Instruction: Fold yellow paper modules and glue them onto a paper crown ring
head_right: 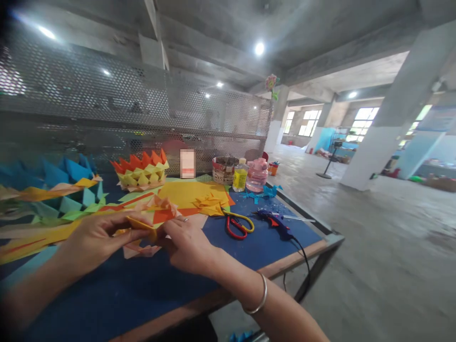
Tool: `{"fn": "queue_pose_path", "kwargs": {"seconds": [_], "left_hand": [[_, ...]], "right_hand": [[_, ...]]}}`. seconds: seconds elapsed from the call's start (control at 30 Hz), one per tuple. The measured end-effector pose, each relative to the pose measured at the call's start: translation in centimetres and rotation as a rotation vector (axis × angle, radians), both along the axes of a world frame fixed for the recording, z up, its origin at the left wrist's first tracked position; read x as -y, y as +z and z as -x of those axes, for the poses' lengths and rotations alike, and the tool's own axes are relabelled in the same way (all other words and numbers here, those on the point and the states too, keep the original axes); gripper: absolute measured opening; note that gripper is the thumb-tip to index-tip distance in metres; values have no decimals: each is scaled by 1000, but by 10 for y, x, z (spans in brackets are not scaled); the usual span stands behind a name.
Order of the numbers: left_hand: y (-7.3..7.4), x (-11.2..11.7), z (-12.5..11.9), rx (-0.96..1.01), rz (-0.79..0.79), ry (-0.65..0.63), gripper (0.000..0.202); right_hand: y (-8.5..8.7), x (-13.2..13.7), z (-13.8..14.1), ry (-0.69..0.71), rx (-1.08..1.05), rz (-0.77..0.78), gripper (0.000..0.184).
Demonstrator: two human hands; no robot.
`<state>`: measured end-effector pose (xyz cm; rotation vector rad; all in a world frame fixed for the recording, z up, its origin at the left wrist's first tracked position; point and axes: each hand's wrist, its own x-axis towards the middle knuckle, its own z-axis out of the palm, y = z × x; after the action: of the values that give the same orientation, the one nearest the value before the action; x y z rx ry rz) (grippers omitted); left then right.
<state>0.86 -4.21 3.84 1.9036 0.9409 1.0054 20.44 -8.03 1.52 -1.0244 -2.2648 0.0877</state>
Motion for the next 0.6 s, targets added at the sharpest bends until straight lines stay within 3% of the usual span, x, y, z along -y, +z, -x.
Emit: {"fn": "queue_pose_path", "kwargs": {"seconds": [0.13, 0.27, 0.4, 0.5, 0.6], "left_hand": [[5, -3, 4, 63, -31, 167, 17], [12, -10, 10, 266, 63, 326, 24], [14, -18, 16, 440, 50, 372, 23], [13, -21, 17, 481, 76, 348, 25], [10, -21, 14, 427, 88, 301, 26]], "right_hand": [[14, 20, -30, -186, 50, 42, 12], [24, 36, -107, -672, 173, 107, 16], [20, 51, -199, -1163, 446, 183, 29], [13, 58, -241, -1193, 444, 382, 28], [8, 57, -250, -1146, 340, 335, 16]]}}
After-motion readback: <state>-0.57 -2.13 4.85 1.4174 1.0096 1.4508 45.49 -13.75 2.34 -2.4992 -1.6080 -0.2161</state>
